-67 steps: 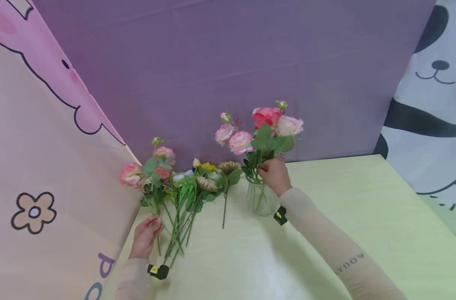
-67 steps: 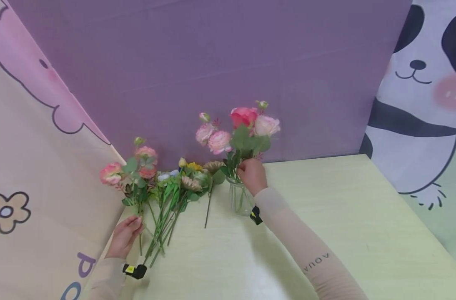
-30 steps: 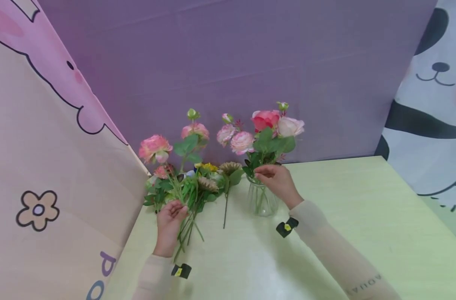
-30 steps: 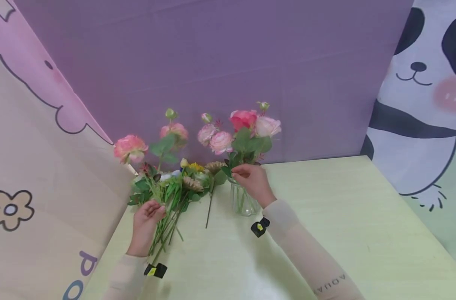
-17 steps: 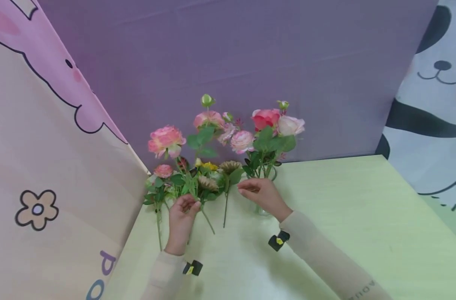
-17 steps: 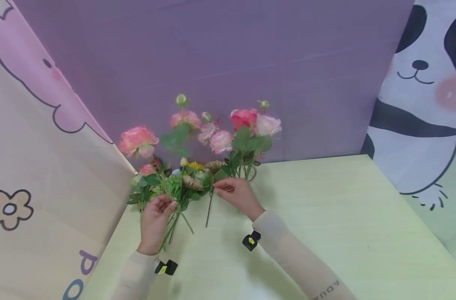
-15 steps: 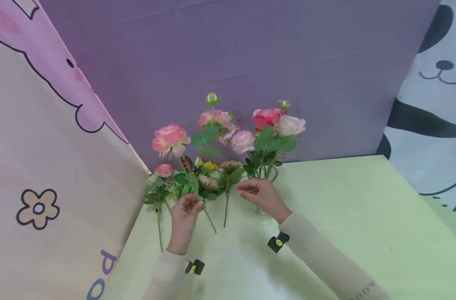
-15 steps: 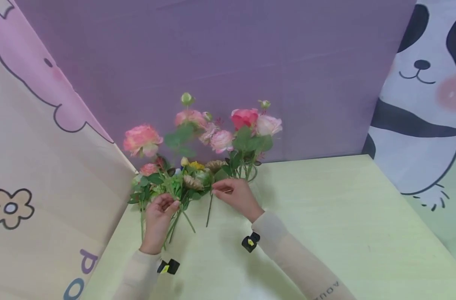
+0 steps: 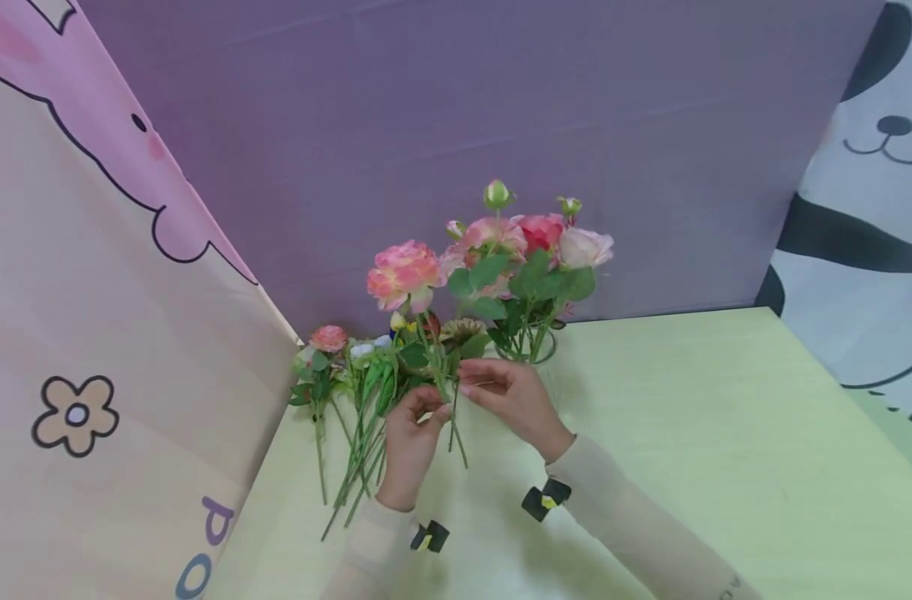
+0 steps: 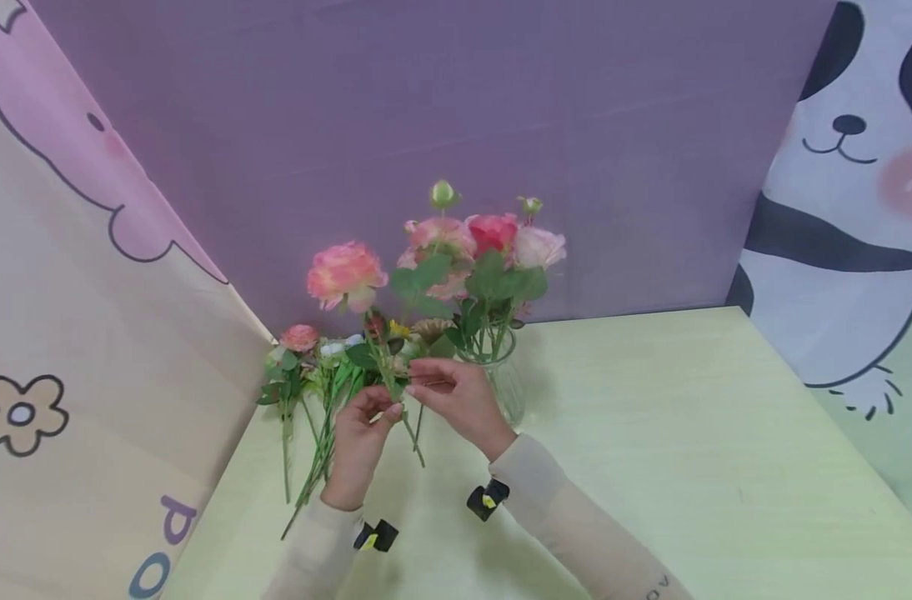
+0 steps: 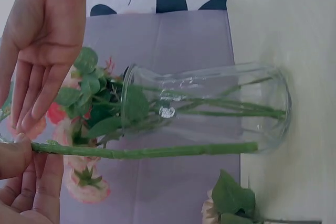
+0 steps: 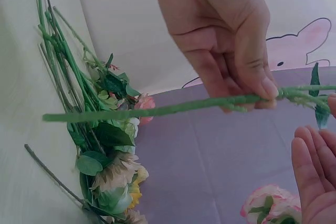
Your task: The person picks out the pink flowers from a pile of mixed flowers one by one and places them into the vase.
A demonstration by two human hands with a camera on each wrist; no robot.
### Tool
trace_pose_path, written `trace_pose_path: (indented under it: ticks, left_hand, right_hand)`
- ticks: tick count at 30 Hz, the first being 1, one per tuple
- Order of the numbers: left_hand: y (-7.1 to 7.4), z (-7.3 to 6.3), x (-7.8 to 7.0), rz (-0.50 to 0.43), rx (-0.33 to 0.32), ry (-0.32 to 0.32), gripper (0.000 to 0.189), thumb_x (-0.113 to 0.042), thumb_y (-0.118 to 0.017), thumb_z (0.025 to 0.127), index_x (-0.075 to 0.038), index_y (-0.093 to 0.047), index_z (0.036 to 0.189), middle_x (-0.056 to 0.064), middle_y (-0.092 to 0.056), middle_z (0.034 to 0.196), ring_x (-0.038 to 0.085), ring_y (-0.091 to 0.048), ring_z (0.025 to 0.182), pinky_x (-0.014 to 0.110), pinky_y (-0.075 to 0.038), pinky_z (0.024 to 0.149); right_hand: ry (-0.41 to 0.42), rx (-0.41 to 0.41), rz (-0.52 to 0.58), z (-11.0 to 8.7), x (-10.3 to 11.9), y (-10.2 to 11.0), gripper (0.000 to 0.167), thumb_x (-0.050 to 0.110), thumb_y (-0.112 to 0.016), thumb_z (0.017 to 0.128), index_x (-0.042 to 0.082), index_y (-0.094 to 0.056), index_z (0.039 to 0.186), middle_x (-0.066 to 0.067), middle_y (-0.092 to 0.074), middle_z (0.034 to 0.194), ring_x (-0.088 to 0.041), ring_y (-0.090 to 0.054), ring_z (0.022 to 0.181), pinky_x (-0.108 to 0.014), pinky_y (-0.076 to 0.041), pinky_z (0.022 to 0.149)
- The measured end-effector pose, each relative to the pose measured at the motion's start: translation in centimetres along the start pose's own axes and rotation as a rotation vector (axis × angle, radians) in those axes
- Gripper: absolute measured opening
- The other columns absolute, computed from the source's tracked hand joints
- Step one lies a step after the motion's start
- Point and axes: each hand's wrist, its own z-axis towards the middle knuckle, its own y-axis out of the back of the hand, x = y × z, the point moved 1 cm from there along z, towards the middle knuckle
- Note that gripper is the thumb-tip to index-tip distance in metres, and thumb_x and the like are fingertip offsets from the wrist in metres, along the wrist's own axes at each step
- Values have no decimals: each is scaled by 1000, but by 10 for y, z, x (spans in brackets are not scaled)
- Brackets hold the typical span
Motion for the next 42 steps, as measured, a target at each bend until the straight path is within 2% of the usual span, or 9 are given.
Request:
trace_pose_path:
  ticks: [4,8,12,16,22,30,36,42]
  left_hand:
    - [-10,-4,3,-14,33,-26,13,7,-67,80,6,-61,91,14,-64,86,8,-60,78,22,-54,69]
    - [-17,-7,6,-27,51,-14,12,7,-67,81,5,-62,91,15,-64,86,8,-60,77,21,-53,68]
    - [-22,-10,7,-35,62,11,11,7,-68,80,5,-62,90,14,-64,85,8,-60,77,22,-53,69]
    - [-24,-13,6,-26,62,40,10,6,-68,81,4,-62,89,14,-64,86,8,-59,77,21,-52,71]
    - [-25,-14,7,-41,67,51,12,10,-66,80,6,-62,91,20,-64,90,10,-59,78,22,-53,70]
    - [-24,-16,10,-83,77,45,13,1,-69,82,2,-65,94,13,-66,94,9,-60,81,23,-54,71]
    - [-22,-16,12,-139,103,45,15,2,-69,82,3,-64,97,13,-66,94,10,-62,82,25,-55,73]
    - [-12,-15,24,-65,140,31,12,-3,-67,85,0,-66,96,13,-66,94,12,-62,82,24,-55,72]
  right_hand:
    - [20,-21,-15,-2,-1,1,25,7,-71,83,-4,-67,106,-17,-69,101,-21,-68,88,-25,-56,76]
    - [50,-45,-40,-4,-3,1,18,8,-71,84,-1,-69,99,-15,-70,93,-16,-68,82,-26,-56,74]
    - [56,-74,-59,-7,-6,1,15,6,-71,83,-2,-68,95,-15,-70,91,-17,-68,80,-26,-56,73]
    - [27,-99,-70,-9,-7,0,14,3,-72,81,-2,-67,93,-16,-68,90,-22,-67,82,-26,-56,73]
    - [-13,-133,-28,-14,-8,-3,21,-2,-72,78,-4,-63,97,-18,-65,97,-30,-64,91,-26,-56,74]
    - [8,-164,-43,-16,-11,-4,22,-1,-72,79,-3,-62,98,-16,-64,99,-30,-63,92,-26,-57,71]
    - [11,-174,-65,-16,-10,-2,21,-1,-72,79,-1,-62,98,-16,-65,97,-32,-63,92,-26,-57,69]
    - [70,-189,-86,-13,-5,7,19,0,-73,79,-3,-61,94,-17,-65,93,-33,-63,89,-25,-57,68]
